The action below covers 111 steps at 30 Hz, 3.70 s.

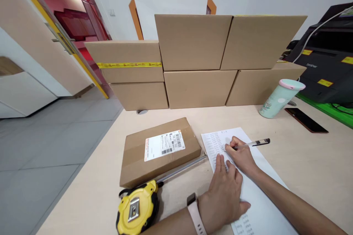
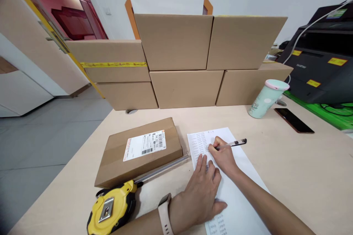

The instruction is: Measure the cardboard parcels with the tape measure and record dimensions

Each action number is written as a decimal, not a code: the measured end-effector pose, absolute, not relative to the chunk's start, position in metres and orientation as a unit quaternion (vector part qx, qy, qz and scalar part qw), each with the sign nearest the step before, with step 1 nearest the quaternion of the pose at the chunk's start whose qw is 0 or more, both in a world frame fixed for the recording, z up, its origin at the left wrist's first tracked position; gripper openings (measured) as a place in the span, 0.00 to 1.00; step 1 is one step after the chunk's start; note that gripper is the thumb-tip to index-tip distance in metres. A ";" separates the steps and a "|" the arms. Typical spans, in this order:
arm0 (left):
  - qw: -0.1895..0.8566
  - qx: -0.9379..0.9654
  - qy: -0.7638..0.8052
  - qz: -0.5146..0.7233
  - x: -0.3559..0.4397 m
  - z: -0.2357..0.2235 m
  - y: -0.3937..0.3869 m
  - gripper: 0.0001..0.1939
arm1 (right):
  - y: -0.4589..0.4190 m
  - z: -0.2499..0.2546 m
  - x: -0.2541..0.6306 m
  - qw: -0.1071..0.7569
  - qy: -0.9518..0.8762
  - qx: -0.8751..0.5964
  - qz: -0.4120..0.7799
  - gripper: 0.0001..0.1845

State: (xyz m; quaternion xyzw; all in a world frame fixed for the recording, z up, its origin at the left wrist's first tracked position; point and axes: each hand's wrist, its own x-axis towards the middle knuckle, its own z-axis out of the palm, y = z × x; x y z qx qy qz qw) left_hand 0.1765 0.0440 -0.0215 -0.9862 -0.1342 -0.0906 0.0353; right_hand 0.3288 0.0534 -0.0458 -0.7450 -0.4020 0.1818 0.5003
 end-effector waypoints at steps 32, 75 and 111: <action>0.024 -0.988 -0.130 -0.083 0.177 -0.020 0.043 0.37 | 0.053 -0.048 0.330 0.495 -0.410 -0.749 0.163 0.15; 0.020 -0.988 -0.134 -0.080 0.176 -0.022 0.044 0.38 | 0.054 -0.045 0.332 0.495 -0.410 -0.752 0.148 0.13; -0.150 -0.827 -0.369 -0.396 -0.005 0.017 0.022 0.17 | 0.044 -0.031 0.347 0.365 -0.657 -0.659 0.019 0.09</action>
